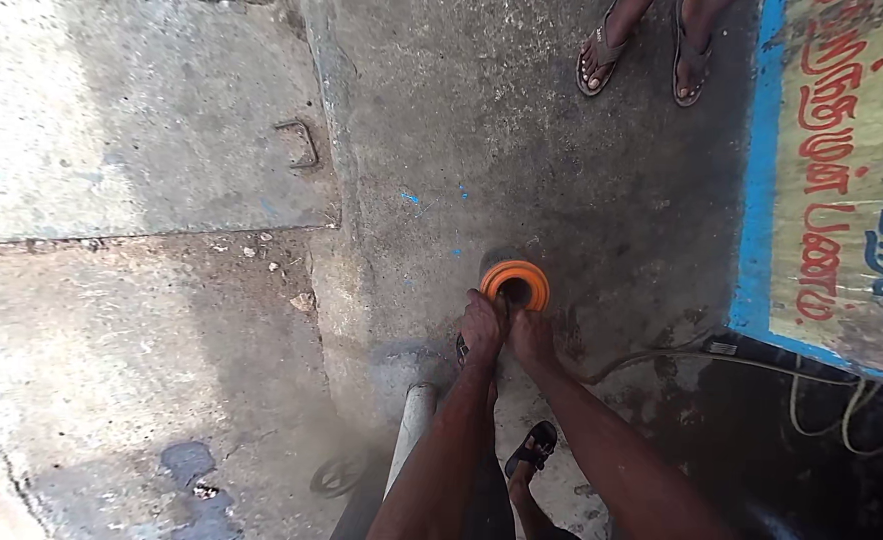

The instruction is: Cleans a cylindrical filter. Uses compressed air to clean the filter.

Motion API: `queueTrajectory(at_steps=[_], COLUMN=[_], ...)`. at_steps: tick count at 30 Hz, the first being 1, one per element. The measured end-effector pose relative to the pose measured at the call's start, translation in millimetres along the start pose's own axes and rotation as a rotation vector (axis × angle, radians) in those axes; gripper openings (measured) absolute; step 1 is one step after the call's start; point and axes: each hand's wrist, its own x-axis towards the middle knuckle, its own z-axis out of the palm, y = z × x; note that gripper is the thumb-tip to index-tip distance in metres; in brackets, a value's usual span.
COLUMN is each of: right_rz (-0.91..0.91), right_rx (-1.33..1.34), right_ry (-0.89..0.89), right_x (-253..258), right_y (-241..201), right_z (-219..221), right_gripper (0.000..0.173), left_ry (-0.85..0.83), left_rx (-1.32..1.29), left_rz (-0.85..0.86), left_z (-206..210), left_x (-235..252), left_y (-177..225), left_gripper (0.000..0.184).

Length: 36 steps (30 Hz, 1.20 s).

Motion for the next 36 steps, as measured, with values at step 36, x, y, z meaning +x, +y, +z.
queueTrajectory(at_steps=[36], right_rz=[-0.019], right_rx=[0.146], right_ry=[0.271], right_x=[-1], right_y=[45], right_z=[-36], right_gripper=[0.040], left_ry=[0.155], left_rx=[-0.156], left_rz=[0.243], left_z=[8], left_x=[15], left_y=[43], left_gripper=[0.059])
